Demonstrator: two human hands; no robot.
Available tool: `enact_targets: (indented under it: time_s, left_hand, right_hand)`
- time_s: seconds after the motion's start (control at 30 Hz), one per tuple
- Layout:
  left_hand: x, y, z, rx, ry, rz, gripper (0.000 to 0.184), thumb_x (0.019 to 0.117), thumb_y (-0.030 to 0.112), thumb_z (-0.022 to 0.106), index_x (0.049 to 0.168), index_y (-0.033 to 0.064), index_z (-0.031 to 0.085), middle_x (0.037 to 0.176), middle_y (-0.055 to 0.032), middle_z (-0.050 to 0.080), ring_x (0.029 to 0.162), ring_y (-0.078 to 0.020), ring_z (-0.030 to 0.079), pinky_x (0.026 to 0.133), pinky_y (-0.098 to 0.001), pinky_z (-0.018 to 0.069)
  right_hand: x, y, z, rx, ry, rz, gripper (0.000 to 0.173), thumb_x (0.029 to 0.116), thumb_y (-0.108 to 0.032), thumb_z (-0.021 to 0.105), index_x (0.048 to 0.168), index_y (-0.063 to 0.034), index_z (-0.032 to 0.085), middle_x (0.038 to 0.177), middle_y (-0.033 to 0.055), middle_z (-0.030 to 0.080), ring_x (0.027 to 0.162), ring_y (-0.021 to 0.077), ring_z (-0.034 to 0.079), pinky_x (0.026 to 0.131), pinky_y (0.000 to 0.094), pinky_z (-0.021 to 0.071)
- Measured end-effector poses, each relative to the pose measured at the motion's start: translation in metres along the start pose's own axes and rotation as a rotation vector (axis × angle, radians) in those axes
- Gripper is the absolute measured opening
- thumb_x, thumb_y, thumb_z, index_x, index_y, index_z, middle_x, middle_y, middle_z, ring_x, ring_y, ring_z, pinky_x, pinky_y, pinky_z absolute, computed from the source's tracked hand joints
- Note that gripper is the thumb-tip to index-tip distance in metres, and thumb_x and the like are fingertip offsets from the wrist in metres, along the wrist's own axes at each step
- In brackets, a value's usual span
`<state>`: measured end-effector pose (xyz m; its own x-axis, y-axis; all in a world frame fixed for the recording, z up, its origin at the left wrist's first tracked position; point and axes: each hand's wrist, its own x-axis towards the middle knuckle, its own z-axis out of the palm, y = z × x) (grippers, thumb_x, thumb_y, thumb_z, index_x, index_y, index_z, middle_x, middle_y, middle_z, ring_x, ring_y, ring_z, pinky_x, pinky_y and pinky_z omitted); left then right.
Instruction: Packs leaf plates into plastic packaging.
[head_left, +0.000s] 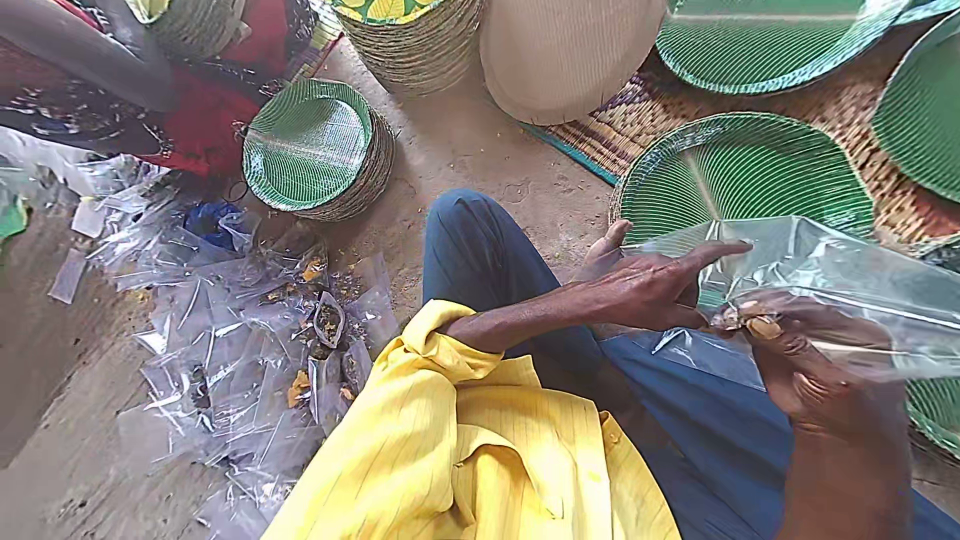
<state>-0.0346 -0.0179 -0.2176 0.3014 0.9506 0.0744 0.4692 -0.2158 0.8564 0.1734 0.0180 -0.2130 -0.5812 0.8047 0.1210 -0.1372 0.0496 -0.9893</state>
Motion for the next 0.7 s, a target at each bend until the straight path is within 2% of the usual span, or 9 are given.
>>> enact_targets:
  time_s: [0.03,0.13,0.2,0.3,0.37,0.4,0.53,0.6,0.7]
  left_hand:
    - [-0.002,-0.001,0.001,0.004,0.011,0.040,0.069,0.0878,0.019,0.079,0.149,0.0056,0.050,0.081,-0.0057,0.073,0.077,-0.0194,0.069,0.098,-0.0558,0.0482]
    - [-0.006,-0.003,0.001,-0.044,0.025,0.104,0.047,0.0859,0.011,0.077,0.131,0.0044,0.067,0.085,-0.0105,0.074,0.075,-0.0238,0.069,0.077,-0.0455,0.0551]
    - [-0.008,-0.005,0.001,-0.050,0.070,0.119,0.029,0.0871,0.007,0.074,0.116,0.0017,0.073,0.083,-0.0101,0.073,0.076,-0.0224,0.069,0.078,-0.0445,0.0553]
    - [-0.012,-0.006,-0.005,-0.028,0.215,0.104,0.018,0.0805,-0.004,0.074,0.098,-0.0012,0.076,0.077,-0.0097,0.073,0.074,-0.0206,0.069,0.093,-0.0522,0.0492]
    - [-0.014,-0.007,-0.017,-0.032,0.310,0.081,0.015,0.0793,-0.007,0.075,0.094,-0.0035,0.074,0.079,-0.0114,0.073,0.072,-0.0208,0.069,0.078,-0.0462,0.0549]
    - [-0.016,-0.008,-0.025,-0.051,0.357,0.061,0.017,0.0794,-0.008,0.076,0.095,-0.0047,0.073,0.081,-0.0128,0.072,0.072,-0.0213,0.069,0.071,-0.0443,0.0575]
    - [-0.037,-0.020,-0.068,-0.052,0.640,0.098,0.020,0.0777,-0.008,0.072,0.098,-0.0083,0.073,0.087,-0.0150,0.074,0.076,-0.0168,0.070,0.071,-0.0366,0.0594]
    - [-0.054,-0.030,-0.096,-0.045,0.772,0.156,0.014,0.0834,-0.004,0.069,0.097,-0.0087,0.071,0.090,-0.0118,0.074,0.082,-0.0083,0.070,0.078,-0.0274,0.0594]
    - [-0.091,-0.064,-0.137,-0.077,0.940,0.198,0.021,0.0917,0.004,0.064,0.106,-0.0111,0.067,0.103,-0.0132,0.072,0.097,-0.0106,0.069,0.091,-0.0302,0.0583]
  right_hand:
    - [-0.001,0.001,0.000,-0.016,-0.029,-0.003,0.018,0.0891,-0.030,0.080,0.107,-0.0304,0.078,0.102,-0.0135,0.076,0.093,0.0019,0.071,0.087,0.0209,0.0594]
    - [-0.009,0.009,-0.007,-0.086,-0.021,-0.024,0.029,0.0860,-0.027,0.084,0.113,-0.0262,0.073,0.107,-0.0125,0.075,0.101,0.0041,0.070,0.095,0.0257,0.0584]
    - [-0.005,0.007,-0.007,-0.103,-0.089,-0.016,0.027,0.0878,-0.029,0.082,0.113,-0.0287,0.075,0.107,-0.0129,0.075,0.101,0.0033,0.070,0.093,0.0242,0.0585]
    - [0.004,-0.005,0.000,-0.139,-0.204,0.004,0.016,0.0933,-0.037,0.075,0.109,-0.0322,0.076,0.102,-0.0151,0.075,0.095,0.0011,0.070,0.088,0.0202,0.0585]
    - [0.005,-0.003,-0.004,-0.193,-0.225,0.006,0.016,0.0938,-0.039,0.074,0.107,-0.0299,0.077,0.100,-0.0143,0.075,0.092,0.0017,0.070,0.084,0.0219,0.0592]
    - [0.004,-0.001,-0.010,-0.250,-0.234,0.041,0.020,0.0938,-0.043,0.072,0.108,-0.0286,0.075,0.100,-0.0146,0.074,0.093,0.0010,0.069,0.086,0.0224,0.0582]
    - [0.008,-0.009,-0.014,-0.325,-0.270,0.099,0.022,0.0939,-0.040,0.072,0.112,-0.0277,0.074,0.103,-0.0161,0.074,0.094,-0.0004,0.070,0.087,0.0201,0.0592]
    - [0.011,-0.010,-0.018,-0.303,-0.291,0.106,0.020,0.0946,-0.037,0.071,0.112,-0.0274,0.075,0.103,-0.0164,0.074,0.093,-0.0014,0.070,0.085,0.0180,0.0586]
    - [0.014,-0.011,-0.026,-0.309,-0.272,0.125,0.020,0.0942,-0.034,0.071,0.112,-0.0250,0.075,0.102,-0.0166,0.074,0.091,-0.0033,0.069,0.083,0.0153,0.0583]
